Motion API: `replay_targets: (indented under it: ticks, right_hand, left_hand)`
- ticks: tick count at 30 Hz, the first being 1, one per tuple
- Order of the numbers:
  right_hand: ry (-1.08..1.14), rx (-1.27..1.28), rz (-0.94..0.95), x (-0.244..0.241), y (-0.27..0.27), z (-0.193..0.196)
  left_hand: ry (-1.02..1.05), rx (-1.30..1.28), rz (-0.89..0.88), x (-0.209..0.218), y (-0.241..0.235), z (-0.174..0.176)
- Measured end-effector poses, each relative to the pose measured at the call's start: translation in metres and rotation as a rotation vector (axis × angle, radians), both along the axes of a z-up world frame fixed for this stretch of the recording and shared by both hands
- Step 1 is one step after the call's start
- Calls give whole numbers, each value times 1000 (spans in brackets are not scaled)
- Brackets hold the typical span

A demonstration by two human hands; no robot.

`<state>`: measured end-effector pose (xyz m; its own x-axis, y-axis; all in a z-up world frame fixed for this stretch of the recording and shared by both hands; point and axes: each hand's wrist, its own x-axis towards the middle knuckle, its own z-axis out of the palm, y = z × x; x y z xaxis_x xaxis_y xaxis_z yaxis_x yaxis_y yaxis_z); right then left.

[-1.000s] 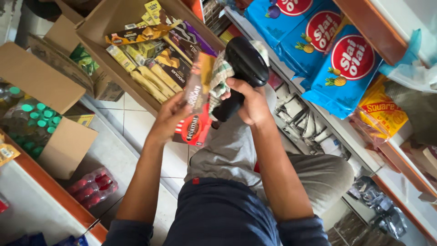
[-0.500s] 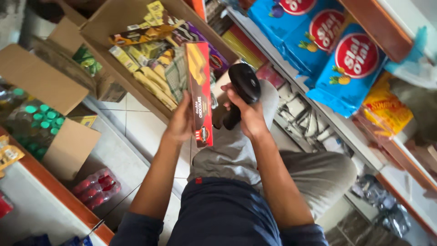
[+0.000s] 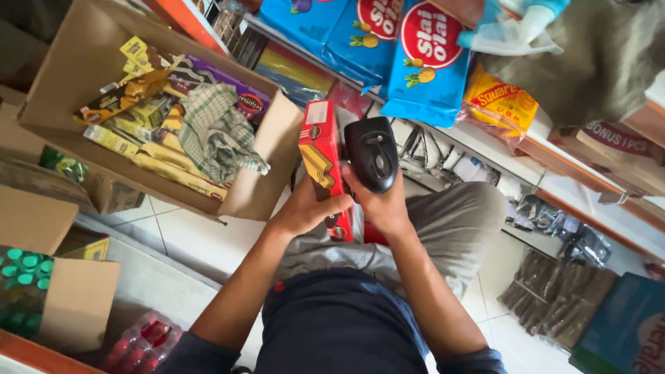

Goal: The person wipes a store shelf using a cloth and a spray bottle, then sits on the floor to scan several snack packages with a handheld scanner and places them onto the shelf.

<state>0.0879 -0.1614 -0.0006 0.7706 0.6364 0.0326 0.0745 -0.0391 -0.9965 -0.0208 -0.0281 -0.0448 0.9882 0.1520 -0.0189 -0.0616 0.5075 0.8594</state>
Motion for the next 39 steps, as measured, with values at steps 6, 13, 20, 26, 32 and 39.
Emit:
replay_targets:
  ticks: [6, 13, 20, 26, 32, 39]
  right_hand:
    - [27, 2, -14, 5, -26, 11]
    - [94, 3, -60, 4, -60, 17]
    - [247, 43, -80, -7, -92, -4]
    - [168, -38, -246, -10, -95, -23]
    - [319, -47, -471, -5, -87, -3]
    - [123, -42, -258, -29, -80, 11]
  left_hand:
    - [91, 140, 65, -18, -4, -5]
    - [21, -291, 348, -17, -18, 13]
    - [-121, -404, 720, 13, -45, 29]
    - [-114, -529, 683, 18, -64, 0]
    - [-113, -171, 364, 5, -60, -8]
    - [-119, -393, 472, 20, -54, -2]
